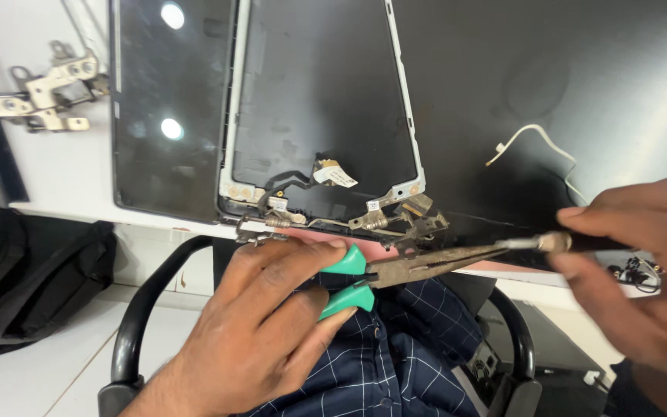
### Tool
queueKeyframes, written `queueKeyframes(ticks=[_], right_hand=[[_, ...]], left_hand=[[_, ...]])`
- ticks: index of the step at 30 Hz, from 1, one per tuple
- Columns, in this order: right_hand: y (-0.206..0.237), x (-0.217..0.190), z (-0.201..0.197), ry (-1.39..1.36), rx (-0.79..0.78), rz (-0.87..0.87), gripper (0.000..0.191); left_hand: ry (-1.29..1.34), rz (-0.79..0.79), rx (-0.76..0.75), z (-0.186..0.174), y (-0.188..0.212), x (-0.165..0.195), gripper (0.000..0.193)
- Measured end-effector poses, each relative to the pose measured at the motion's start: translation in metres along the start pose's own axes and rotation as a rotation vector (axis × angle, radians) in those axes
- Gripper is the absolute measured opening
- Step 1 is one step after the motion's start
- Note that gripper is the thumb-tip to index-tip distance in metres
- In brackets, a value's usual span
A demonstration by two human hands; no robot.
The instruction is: The person uses pliers to hold a small metal hinge and a soldering iron to apply heat to a wire connection on the hinge. The person repeatedly adjusts the hinge and wire while soldering, then sets the tools down and picks them up again to continue the process.
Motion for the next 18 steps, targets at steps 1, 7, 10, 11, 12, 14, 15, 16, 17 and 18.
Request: queueKeyframes(ticks=[1, 7, 10, 11, 12, 14, 15, 16, 17, 18], right_hand=[[-0.003, -0.013, 0.002, 0.000, 0.011, -0.034, 0.042], [-0.030, -0.084, 0.039, 0.123, -0.075, -0.244, 0.066], [-0.040, -0.102, 0.037, 0.175, 0.012, -0.346, 0.047], [-0.044, -0.096, 0.032, 0.148, 0.024, -0.284, 0.044], [-0.046, -0.088, 0.025, 0.120, 0.035, -0.220, 0.042], [-0.043, -0.063, 0.008, 0.011, 0.068, -0.057, 0.034], [-0.038, -0.047, 0.000, -0.072, 0.084, 0.043, 0.029], [-0.031, -0.030, -0.005, -0.156, 0.096, 0.145, 0.023], [-0.024, -0.020, -0.007, -0.178, 0.114, 0.182, 0.021], [-0.016, -0.009, -0.006, -0.201, 0.137, 0.222, 0.020]], left_hand=[[0.000, -0.009, 0.010, 0.000, 0.000, -0.001, 0.023], [-0.034, -0.020, 0.052, 0.000, 0.007, -0.002, 0.022], [-0.034, -0.007, 0.082, -0.005, 0.010, -0.002, 0.022], [-0.026, -0.007, 0.093, -0.006, 0.011, -0.001, 0.022], [-0.017, -0.006, 0.105, -0.007, 0.011, -0.002, 0.022], [-0.011, 0.005, 0.130, -0.011, 0.011, -0.001, 0.023], [-0.006, 0.006, 0.143, -0.012, 0.011, 0.000, 0.023], [-0.006, -0.006, 0.148, -0.013, 0.011, 0.000, 0.023], [-0.004, -0.016, 0.148, -0.013, 0.010, -0.001, 0.023], [-0.001, -0.021, 0.145, -0.013, 0.009, -0.001, 0.023]])
Point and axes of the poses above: each hand's wrist, its own y-axis away from the middle knuckle, its own z-axis out of the palm, x = y × z, the point moved 10 cm from there along -y, towards the middle knuckle, and after that the axes turned 13 degrees about z, right-handed, at the moved point
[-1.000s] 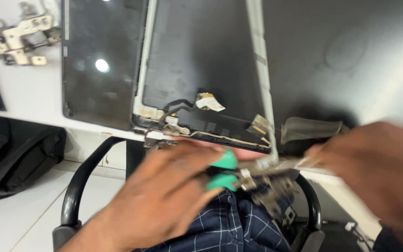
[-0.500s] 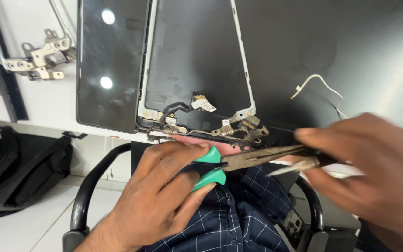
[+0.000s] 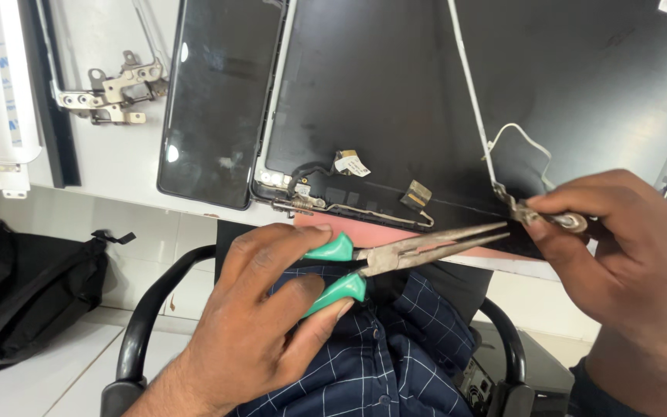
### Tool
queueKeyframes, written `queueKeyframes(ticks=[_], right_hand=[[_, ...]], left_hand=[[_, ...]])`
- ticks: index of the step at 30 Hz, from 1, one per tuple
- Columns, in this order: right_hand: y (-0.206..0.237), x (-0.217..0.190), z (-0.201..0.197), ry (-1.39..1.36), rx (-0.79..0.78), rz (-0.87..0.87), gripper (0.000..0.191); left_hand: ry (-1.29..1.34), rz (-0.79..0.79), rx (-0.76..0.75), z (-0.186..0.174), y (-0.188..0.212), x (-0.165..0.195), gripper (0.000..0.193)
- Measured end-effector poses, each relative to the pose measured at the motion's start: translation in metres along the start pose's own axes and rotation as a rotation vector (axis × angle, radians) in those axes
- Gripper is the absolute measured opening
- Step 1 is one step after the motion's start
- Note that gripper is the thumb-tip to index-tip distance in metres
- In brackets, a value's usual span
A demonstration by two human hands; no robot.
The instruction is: The person uses pliers to hold a small metal hinge and a soldering iron to apply heat to a wire connection on the hinge. The person repeatedly adjusts the hinge and wire while soldering, then sets the tools down and picks them up again to continue the process.
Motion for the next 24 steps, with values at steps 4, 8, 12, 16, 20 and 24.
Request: queueKeyframes(ticks=[4, 8, 12, 16, 20, 24], right_hand=[[0.023, 0.030, 0.001, -0.167, 0.047, 0.079, 0.013], [0.032, 0.040, 0.006, -0.155, 0.070, 0.126, 0.016], [0.034, 0.045, 0.008, -0.169, 0.057, 0.185, 0.016], [0.033, 0.047, 0.009, -0.172, 0.041, 0.196, 0.016], [0.031, 0.045, 0.009, -0.138, 0.033, 0.152, 0.016], [0.031, 0.045, 0.009, -0.109, 0.029, 0.164, 0.017]], left_hand=[[-0.133, 0.018, -0.042, 0.005, -0.007, 0.004, 0.022], [-0.178, 0.002, -0.057, 0.006, -0.010, 0.004, 0.023], [-0.184, -0.018, -0.075, 0.007, -0.009, 0.002, 0.022], [-0.167, -0.018, -0.092, 0.010, -0.010, 0.001, 0.020], [-0.165, -0.020, -0.098, 0.010, -0.010, 0.001, 0.020], [-0.154, -0.038, -0.102, 0.010, -0.009, -0.001, 0.020]])
Point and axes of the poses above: each hand's wrist, its own y-axis away from the middle knuckle, its own z-axis out of the palm, x = y × z, the point moved 10 cm from there along -y, towards the middle knuckle, and after that the axes turned 13 degrees about z, right-handed, at the moved point
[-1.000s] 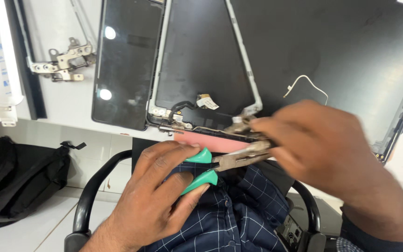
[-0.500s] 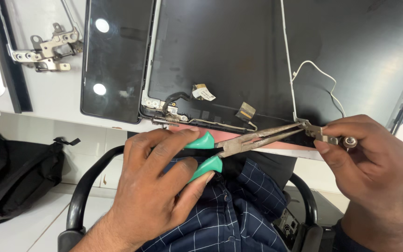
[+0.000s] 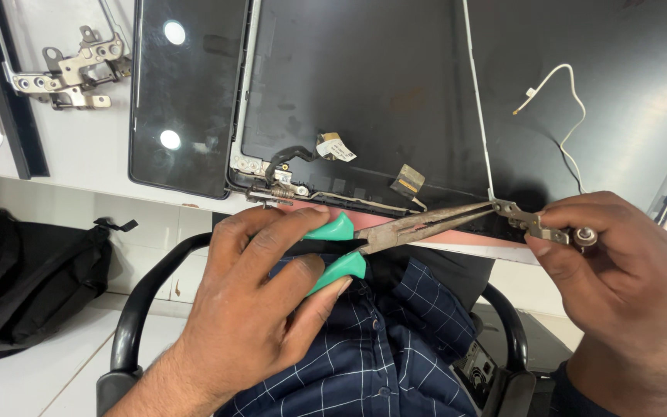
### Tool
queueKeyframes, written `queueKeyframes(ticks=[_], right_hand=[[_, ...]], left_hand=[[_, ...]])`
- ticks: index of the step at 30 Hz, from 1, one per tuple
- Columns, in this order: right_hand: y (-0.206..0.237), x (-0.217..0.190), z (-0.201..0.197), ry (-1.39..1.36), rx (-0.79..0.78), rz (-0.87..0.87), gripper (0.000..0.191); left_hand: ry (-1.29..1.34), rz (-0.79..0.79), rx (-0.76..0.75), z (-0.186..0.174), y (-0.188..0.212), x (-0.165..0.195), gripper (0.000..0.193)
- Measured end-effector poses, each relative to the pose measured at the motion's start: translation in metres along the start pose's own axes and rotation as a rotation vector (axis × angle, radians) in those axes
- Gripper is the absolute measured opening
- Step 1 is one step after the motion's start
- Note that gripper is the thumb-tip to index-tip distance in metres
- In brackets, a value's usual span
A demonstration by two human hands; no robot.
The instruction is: The person uses pliers to hold a small metal hinge and a soldering iron to apply heat to a wire connection on the hinge. The person repeatedly adjusts the hinge and wire while soldering, then sets the tools down and picks them up again to continue the process.
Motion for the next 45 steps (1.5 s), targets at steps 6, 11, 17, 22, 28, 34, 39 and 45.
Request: queueKeyframes(ticks=[6, 11, 17, 22, 28, 34, 39, 45], right_hand=[[0.000, -0.001, 0.000, -0.012, -0.018, -0.016, 0.017], [0.002, -0.001, 0.000, -0.032, -0.020, -0.020, 0.017], [0.000, -0.001, -0.001, 0.038, -0.015, -0.003, 0.016], [0.000, -0.002, 0.000, -0.017, -0.041, 0.025, 0.016], [-0.006, -0.010, 0.005, 0.208, -0.087, -0.033, 0.025], [-0.010, 0.007, 0.009, 0.289, -0.179, 0.092, 0.029], [-0.010, 0.016, 0.008, 0.172, -0.230, 0.169, 0.027], [-0.009, 0.016, 0.006, 0.135, -0.215, 0.196, 0.019]], left_hand=[[0.022, -0.011, 0.010, 0.000, 0.001, -0.002, 0.021], [0.015, 0.008, 0.000, 0.001, 0.001, -0.001, 0.020], [0.012, 0.021, 0.001, 0.001, 0.001, -0.001, 0.021], [0.016, 0.024, 0.006, 0.002, 0.001, -0.001, 0.020], [0.004, 0.033, 0.003, 0.004, 0.001, -0.002, 0.020], [0.018, 0.051, 0.020, 0.006, 0.003, -0.003, 0.019], [0.020, 0.062, 0.027, 0.006, 0.004, -0.005, 0.019], [0.028, 0.049, 0.035, 0.005, 0.005, -0.004, 0.021]])
Point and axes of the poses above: each hand's wrist, its own y-axis away from the middle knuckle, its own z-axis out of the palm, x = y × z, the point moved 10 cm from there along -y, towards the middle knuckle, and after that the axes turned 13 degrees about z, right-handed, at the moved point
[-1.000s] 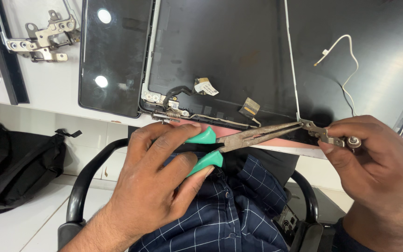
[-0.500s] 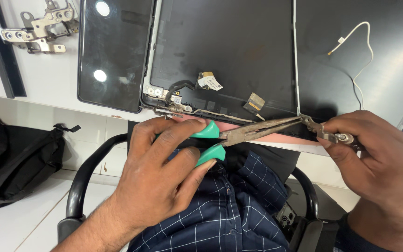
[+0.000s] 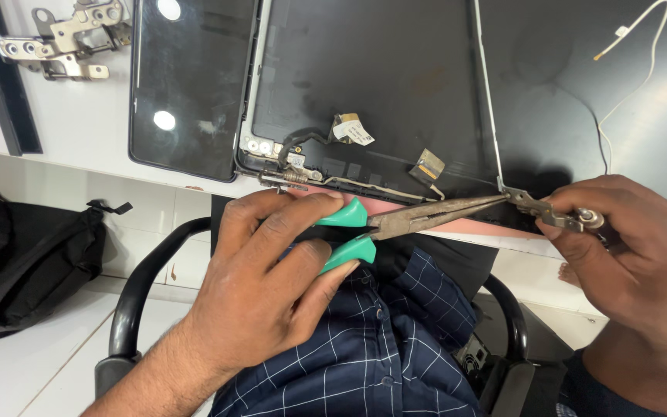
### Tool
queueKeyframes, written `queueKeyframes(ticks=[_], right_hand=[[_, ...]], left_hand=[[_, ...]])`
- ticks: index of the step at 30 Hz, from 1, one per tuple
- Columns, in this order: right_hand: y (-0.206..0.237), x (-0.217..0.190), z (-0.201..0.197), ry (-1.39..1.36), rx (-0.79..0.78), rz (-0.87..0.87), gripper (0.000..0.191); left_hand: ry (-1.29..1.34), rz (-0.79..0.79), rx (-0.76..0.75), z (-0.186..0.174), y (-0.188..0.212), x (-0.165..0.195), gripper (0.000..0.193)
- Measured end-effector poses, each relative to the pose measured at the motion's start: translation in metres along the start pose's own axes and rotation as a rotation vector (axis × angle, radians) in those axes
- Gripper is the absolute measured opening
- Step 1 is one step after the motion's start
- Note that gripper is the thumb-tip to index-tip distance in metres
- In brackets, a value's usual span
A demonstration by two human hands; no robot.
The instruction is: The person uses pliers to hold a small metal hinge and a soldering iron to apply heat to a wire connection on the hinge. The person repeatedly adjusts the hinge and wire while soldering, then sets the tools down and picks them up again to continue the process.
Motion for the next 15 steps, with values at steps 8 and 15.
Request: queueKeyframes(ticks=[8, 15], right_hand=[[0.003, 0.003, -0.003, -0.103, 0.025, -0.031, 0.018], [0.000, 0.010, -0.005, -0.110, 0.044, -0.089, 0.020]], left_hand=[[0.008, 0.003, -0.004, -0.001, -0.001, 0.002, 0.022], [0.016, -0.007, 0.004, -0.002, -0.002, 0.004, 0.022]])
Point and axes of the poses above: each hand's wrist, its own y-axis away from the middle knuckle, its own z-axis out of the palm, x = y × z, the point moved 10 cm from there along -y, towards the middle knuckle, and after that the axes turned 13 degrees about z, right-handed, at the moved point
